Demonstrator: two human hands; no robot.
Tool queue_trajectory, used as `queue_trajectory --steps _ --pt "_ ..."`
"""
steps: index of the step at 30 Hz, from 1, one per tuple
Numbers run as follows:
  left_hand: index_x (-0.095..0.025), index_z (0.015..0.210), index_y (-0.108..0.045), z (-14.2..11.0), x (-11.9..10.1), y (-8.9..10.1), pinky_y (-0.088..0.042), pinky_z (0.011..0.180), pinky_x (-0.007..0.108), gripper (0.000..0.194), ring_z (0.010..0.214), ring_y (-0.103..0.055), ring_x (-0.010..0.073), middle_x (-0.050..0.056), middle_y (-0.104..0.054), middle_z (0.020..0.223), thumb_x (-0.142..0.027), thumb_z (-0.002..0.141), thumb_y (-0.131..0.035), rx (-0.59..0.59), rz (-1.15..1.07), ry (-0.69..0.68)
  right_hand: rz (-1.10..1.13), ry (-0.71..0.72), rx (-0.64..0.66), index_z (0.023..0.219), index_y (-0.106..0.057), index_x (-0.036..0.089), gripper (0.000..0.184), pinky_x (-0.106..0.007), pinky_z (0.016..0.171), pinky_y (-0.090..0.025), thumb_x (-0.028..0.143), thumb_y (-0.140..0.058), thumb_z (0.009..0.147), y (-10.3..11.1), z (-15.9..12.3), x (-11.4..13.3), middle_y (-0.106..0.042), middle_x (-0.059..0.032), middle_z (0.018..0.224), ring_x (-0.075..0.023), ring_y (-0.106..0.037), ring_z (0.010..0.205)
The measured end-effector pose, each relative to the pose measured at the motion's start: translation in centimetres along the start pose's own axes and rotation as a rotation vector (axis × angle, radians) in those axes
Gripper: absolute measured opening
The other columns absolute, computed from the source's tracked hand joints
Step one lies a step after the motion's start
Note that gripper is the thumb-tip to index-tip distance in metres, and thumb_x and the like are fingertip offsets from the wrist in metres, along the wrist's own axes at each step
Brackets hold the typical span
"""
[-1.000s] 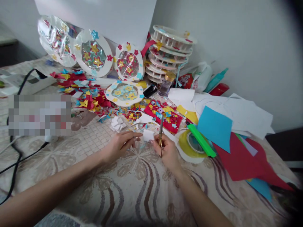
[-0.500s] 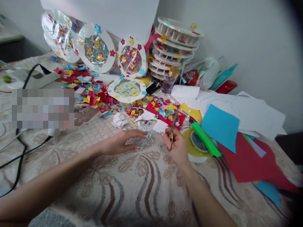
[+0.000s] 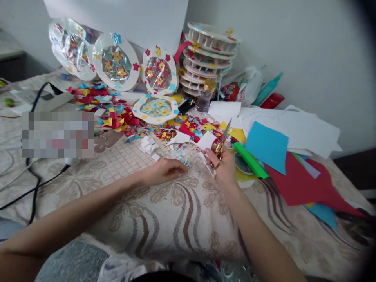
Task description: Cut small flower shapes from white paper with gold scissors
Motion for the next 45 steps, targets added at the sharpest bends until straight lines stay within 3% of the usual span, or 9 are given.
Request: queue_trajectory --steps 5,9,14,19,23,27,32,37,45 --pt "-0.016 0.116 -0.057 2.5 -0.7 -0.6 -0.044 0.099 0.037 0.033 0.117 -0.054 0.0216 0.013 -0.057 0.128 -0.014 0.085 -0.047 -0.14 0.095 0.005 -0.03 0.043 -0.01 0.078 -0.055 0.018 0.027 -0.021 0.042 -0.033 0.04 -0.069 0.073 0.4 0.1 0.4 -0.057 0.0038 0.057 -0.0092 -0.046 0.044" --pt "-0.017 0.11 -0.06 3.9 -1.4 -2.0 -0.051 0.085 0.03 0.028 0.099 -0.063 0.0172 0.009 -0.067 0.11 -0.016 0.085 -0.048 0.027 -0.059 -0.002 -0.031 0.075 -0.02 0.078 -0.057 0.018 0.025 -0.021 0.043 -0.032 0.04 -0.067 0.074 0.8 0.2 0.7 -0.055 0.0043 0.055 -0.0092 -0.046 0.044" --pt "-0.016 0.111 -0.06 2.7 -1.4 1.1 -0.049 0.088 0.032 0.028 0.102 -0.062 0.017 0.01 -0.064 0.114 -0.021 0.086 -0.049 -0.208 -0.046 0.082 -0.036 0.094 -0.013 0.079 -0.057 0.018 0.025 -0.022 0.043 -0.033 0.04 -0.068 0.073 0.9 0.2 1.1 -0.058 0.0032 0.059 -0.009 -0.046 0.044" --pt "-0.015 0.096 -0.064 -0.7 -1.5 2.2 -0.05 0.063 0.023 0.02 0.069 -0.064 0.013 0.005 -0.07 0.08 -0.028 0.085 -0.053 0.151 -0.117 0.24 -0.043 0.055 0.02 0.079 -0.054 0.019 0.027 -0.022 0.043 -0.035 0.041 -0.068 0.073 0.4 -0.1 1.1 -0.059 0.0025 0.061 -0.0097 -0.048 0.045" --pt "-0.013 0.101 -0.061 -0.1 -0.6 2.3 -0.049 0.059 0.023 0.027 0.07 -0.064 0.0136 0.007 -0.068 0.082 -0.033 0.084 -0.055 -0.223 -0.105 0.302 -0.063 0.058 0.07 0.077 -0.054 0.019 0.024 -0.023 0.044 -0.036 0.039 -0.067 0.074 -0.3 -0.5 0.8 -0.055 0.0041 0.058 -0.0101 -0.047 0.045" --pt "-0.013 0.112 -0.052 2.2 -0.1 1.7 -0.05 0.052 0.021 0.039 0.067 -0.063 0.0114 0.012 -0.065 0.101 -0.038 0.083 -0.057 -0.409 -0.285 0.28 -0.005 -0.038 0.215 0.082 -0.054 0.02 0.023 -0.021 0.041 -0.032 0.04 -0.065 0.075 -1.1 -1.0 0.3 -0.059 0.003 0.062 -0.0086 -0.044 0.043" --pt "-0.011 0.087 -0.058 2.7 -0.1 1.5 -0.04 0.043 0.016 0.026 0.05 -0.051 0.0058 0.001 -0.06 0.065 -0.035 0.079 -0.064 -0.428 -0.33 0.273 0.037 -0.163 0.444 0.077 -0.057 0.019 0.026 -0.02 0.04 -0.03 0.042 -0.068 0.073 -2.1 -1.8 0.4 -0.055 0.0046 0.056 -0.0069 -0.041 0.041" --pt "-0.013 0.076 -0.053 1.7 0.3 1.7 -0.047 0.05 0.017 0.022 0.05 -0.056 0.0059 -0.001 -0.061 0.058 -0.031 0.08 -0.064 -0.526 -0.623 0.401 0.155 -0.153 0.183 0.078 -0.058 0.018 0.036 -0.021 0.039 -0.028 0.053 -0.062 0.075 -2.1 -1.8 0.3 -0.061 0.0001 0.067 -0.0069 -0.045 0.042" --pt "-0.012 0.078 -0.052 1.5 0.1 0.1 -0.057 0.071 0.027 0.028 0.068 -0.067 0.0118 0.005 -0.069 0.072 -0.035 0.077 -0.069 -0.473 -0.761 0.374 0.062 -0.085 0.126 0.077 -0.055 0.02 0.027 -0.022 0.048 -0.035 0.042 -0.07 0.073 -3.4 -2.3 -0.3 -0.052 0.0058 0.057 -0.0098 -0.045 0.05"
Point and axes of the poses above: each hand's wrist, its own z-axis towards the middle knuckle, its own y-axis out of the back of the hand, x = y × z, the point moved 3 cm from there along z, towards the middle knuckle
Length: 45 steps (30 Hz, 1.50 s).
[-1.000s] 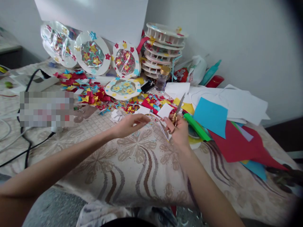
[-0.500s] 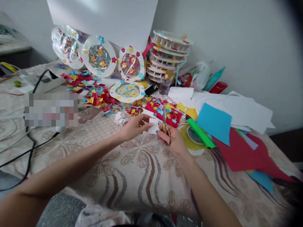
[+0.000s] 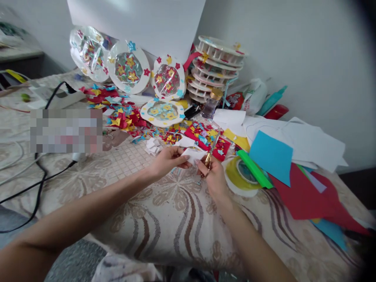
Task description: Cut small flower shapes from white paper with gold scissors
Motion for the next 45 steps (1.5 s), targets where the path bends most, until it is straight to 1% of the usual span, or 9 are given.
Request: queue_trajectory --steps 5,10,13,16,21,26,37,41,45 --pt "-0.011 0.089 -0.056 0.9 -1.7 2.5 -0.056 0.062 0.027 0.026 0.065 -0.066 0.0133 0.006 -0.067 0.075 -0.034 0.08 -0.064 0.041 0.184 -0.015 0.027 -0.025 0.01 0.072 -0.051 0.02 0.027 -0.022 0.045 -0.031 0.041 -0.067 0.076 0.0 0.0 -0.3 -0.051 0.0067 0.051 -0.0088 -0.042 0.045" --pt "-0.013 0.088 -0.058 1.0 -5.6 8.9 -0.049 0.057 0.023 0.019 0.062 -0.062 0.0119 0.005 -0.066 0.074 -0.029 0.078 -0.061 -0.23 0.657 -0.24 0.075 -0.019 -0.026 0.077 -0.053 0.02 0.023 -0.021 0.045 -0.03 0.038 -0.067 0.076 0.2 0.2 -0.5 -0.049 0.0075 0.049 -0.0082 -0.042 0.045" --pt "-0.014 0.075 -0.062 0.5 -6.6 10.5 -0.042 0.056 0.021 0.011 0.059 -0.058 0.0114 0.002 -0.064 0.064 -0.024 0.074 -0.061 -0.139 1.029 -0.15 0.082 -0.034 -0.013 0.077 -0.053 0.02 0.022 -0.021 0.044 -0.03 0.037 -0.067 0.076 0.2 0.2 -0.6 -0.049 0.0074 0.049 -0.0083 -0.041 0.044" --pt "-0.015 0.074 -0.064 0.1 -7.0 10.6 -0.039 0.058 0.021 0.009 0.062 -0.057 0.0115 0.001 -0.065 0.066 -0.021 0.071 -0.059 -0.047 1.155 -0.061 0.071 -0.038 -0.002 0.076 -0.053 0.02 0.023 -0.021 0.044 -0.03 0.039 -0.067 0.076 0.2 0.2 -0.7 -0.049 0.0071 0.049 -0.0084 -0.04 0.044" --pt "-0.015 0.077 -0.064 0.2 -7.3 10.9 -0.038 0.06 0.022 0.012 0.065 -0.056 0.0125 0.001 -0.065 0.071 -0.016 0.066 -0.058 -0.13 1.253 -0.066 0.043 -0.043 -0.002 0.074 -0.053 0.02 0.027 -0.022 0.044 -0.03 0.042 -0.068 0.074 0.3 0.2 -1.0 -0.049 0.0067 0.049 -0.009 -0.04 0.044" --pt "-0.016 0.087 -0.062 0.6 -6.5 11.4 -0.038 0.06 0.022 0.027 0.066 -0.056 0.0127 0.004 -0.065 0.085 -0.021 0.061 -0.067 -0.035 1.288 -0.057 0.058 -0.043 0.001 0.074 -0.053 0.02 0.027 -0.022 0.044 -0.03 0.042 -0.068 0.074 0.3 0.1 -1.0 -0.049 0.0068 0.049 -0.0088 -0.039 0.044" --pt "-0.016 0.088 -0.062 0.9 -5.6 11.8 -0.039 0.058 0.022 0.024 0.065 -0.057 0.0137 0.002 -0.064 0.074 -0.026 0.066 -0.064 -0.083 1.292 -0.043 0.087 -0.048 0.01 0.075 -0.053 0.02 0.025 -0.021 0.044 -0.03 0.04 -0.068 0.075 0.2 0.0 -0.5 -0.05 0.0068 0.049 -0.0086 -0.041 0.044" --pt "-0.015 0.095 -0.061 0.5 -6.5 9.9 -0.043 0.062 0.023 0.031 0.068 -0.059 0.0135 0.003 -0.064 0.075 -0.036 0.073 -0.064 -0.134 1.056 -0.187 0.082 -0.052 -0.003 0.074 -0.052 0.02 0.026 -0.021 0.044 -0.03 0.041 -0.068 0.074 0.0 -0.1 -0.5 -0.05 0.007 0.048 -0.009 -0.041 0.043" --pt "-0.015 0.088 -0.059 -0.4 -5.7 5.7 -0.047 0.063 0.023 0.026 0.069 -0.061 0.0133 0.004 -0.065 0.076 -0.039 0.079 -0.06 -0.064 0.881 -0.317 0.075 -0.066 -0.011 0.074 -0.052 0.02 0.025 -0.022 0.043 -0.029 0.041 -0.067 0.076 -0.3 -0.3 -0.5 -0.05 0.0067 0.048 -0.009 -0.041 0.043"
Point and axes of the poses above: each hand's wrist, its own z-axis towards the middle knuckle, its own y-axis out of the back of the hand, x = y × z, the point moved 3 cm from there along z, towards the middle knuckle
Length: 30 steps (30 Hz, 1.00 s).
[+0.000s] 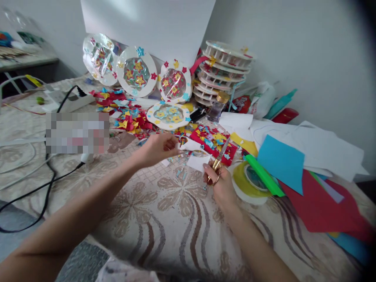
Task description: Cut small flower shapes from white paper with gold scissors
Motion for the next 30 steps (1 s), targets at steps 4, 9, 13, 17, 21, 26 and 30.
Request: queue_trajectory --steps 4,9,13,17,21,26,30 --pt "-0.015 0.09 -0.059 -1.1 -1.9 -3.7 -0.049 0.067 0.025 0.021 0.072 -0.062 0.0144 0.005 -0.064 0.083 -0.032 0.079 -0.064 -0.019 0.069 -0.093 0.005 -0.011 0.002 0.076 -0.052 0.02 0.024 -0.021 0.044 -0.029 0.04 -0.066 0.077 -0.3 -0.3 0.0 -0.05 0.007 0.048 -0.0086 -0.04 0.043" --pt "-0.015 0.099 -0.059 -1.5 -1.8 -5.5 -0.048 0.063 0.025 0.024 0.068 -0.061 0.0144 0.005 -0.064 0.082 -0.025 0.078 -0.066 -0.044 0.139 -0.106 -0.002 -0.004 -0.015 0.077 -0.053 0.02 0.023 -0.021 0.044 -0.029 0.04 -0.065 0.078 -0.3 -0.4 0.0 -0.05 0.007 0.048 -0.0087 -0.04 0.044" --pt "-0.015 0.102 -0.06 -1.5 -1.6 -5.3 -0.048 0.06 0.022 0.031 0.065 -0.06 0.0125 0.003 -0.064 0.077 -0.028 0.075 -0.07 -0.081 0.066 -0.091 0.018 -0.02 0.008 0.076 -0.052 0.02 0.023 -0.021 0.044 -0.028 0.039 -0.065 0.079 -0.4 -0.5 0.1 -0.05 0.007 0.048 -0.0083 -0.039 0.043" --pt "-0.015 0.097 -0.061 -1.6 -1.6 -5.5 -0.046 0.056 0.02 0.032 0.058 -0.057 0.0105 0.0 -0.062 0.069 -0.032 0.073 -0.072 -0.092 0.04 -0.092 0.09 -0.031 0.004 0.078 -0.053 0.02 0.022 -0.021 0.044 -0.028 0.038 -0.066 0.078 -0.5 -0.4 -0.2 -0.049 0.0075 0.049 -0.0077 -0.041 0.044" --pt "-0.014 0.095 -0.06 -1.7 -1.7 -5.6 -0.046 0.055 0.02 0.033 0.057 -0.056 0.0091 -0.001 -0.062 0.069 -0.031 0.071 -0.074 -0.131 0.005 -0.114 0.198 -0.053 -0.018 0.083 -0.054 0.021 0.023 -0.021 0.045 -0.029 0.037 -0.069 0.076 -0.5 -0.2 -0.6 -0.05 0.0078 0.051 -0.0077 -0.042 0.044" --pt "-0.013 0.096 -0.059 -1.9 -2.0 -5.9 -0.045 0.054 0.018 0.03 0.055 -0.054 0.0077 -0.002 -0.06 0.066 -0.029 0.074 -0.072 -0.169 -0.051 -0.146 0.241 -0.089 0.008 0.08 -0.053 0.021 0.028 -0.023 0.045 -0.031 0.042 -0.07 0.073 -1.0 -0.4 -0.3 -0.052 0.0066 0.054 -0.0095 -0.045 0.046" --pt "-0.014 0.094 -0.057 -2.2 -2.1 -6.2 -0.044 0.054 0.018 0.03 0.056 -0.054 0.0077 -0.003 -0.058 0.066 -0.034 0.075 -0.07 -0.219 0.003 -0.181 0.17 -0.049 0.036 0.075 -0.054 0.02 0.03 -0.022 0.046 -0.03 0.039 -0.075 0.068 -1.6 -0.8 0.2 -0.051 0.007 0.054 -0.0087 -0.043 0.047"
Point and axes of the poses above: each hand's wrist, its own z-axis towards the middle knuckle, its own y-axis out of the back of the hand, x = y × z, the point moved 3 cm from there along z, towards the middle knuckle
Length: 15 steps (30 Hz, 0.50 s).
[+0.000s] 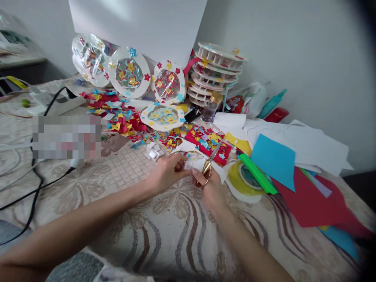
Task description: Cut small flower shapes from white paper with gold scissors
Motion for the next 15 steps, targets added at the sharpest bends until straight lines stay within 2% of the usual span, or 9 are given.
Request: queue_trajectory --steps 4,10,15 --pt "-0.016 0.095 -0.055 -0.2 -0.17 -0.11 -0.043 0.055 0.02 0.029 0.058 -0.054 0.0091 -0.003 -0.057 0.068 -0.036 0.078 -0.067 0.015 0.111 -0.064 0.027 -0.016 -0.053 0.074 -0.054 0.02 0.03 -0.022 0.046 -0.03 0.035 -0.079 0.063 -0.02 0.02 -0.13 -0.05 0.0081 0.056 -0.0084 -0.043 0.048" --pt "-0.015 0.095 -0.055 -0.2 -0.27 -0.05 -0.044 0.054 0.021 0.03 0.058 -0.056 0.0105 0.0 -0.058 0.071 -0.039 0.08 -0.064 0.074 0.178 -0.076 0.012 -0.017 -0.039 0.075 -0.056 0.02 0.029 -0.023 0.048 -0.03 0.036 -0.078 0.063 -0.09 0.15 0.0 -0.051 0.0076 0.058 -0.0096 -0.042 0.05" --pt "-0.015 0.107 -0.055 0.09 -0.5 0.16 -0.051 0.061 0.021 0.029 0.064 -0.062 0.0086 0.006 -0.061 0.096 -0.031 0.083 -0.061 0.102 0.057 -0.088 0.05 -0.016 -0.064 0.076 -0.055 0.021 0.029 -0.022 0.048 -0.031 0.033 -0.078 0.064 0.04 0.16 0.16 -0.049 0.0087 0.057 -0.0085 -0.042 0.049"
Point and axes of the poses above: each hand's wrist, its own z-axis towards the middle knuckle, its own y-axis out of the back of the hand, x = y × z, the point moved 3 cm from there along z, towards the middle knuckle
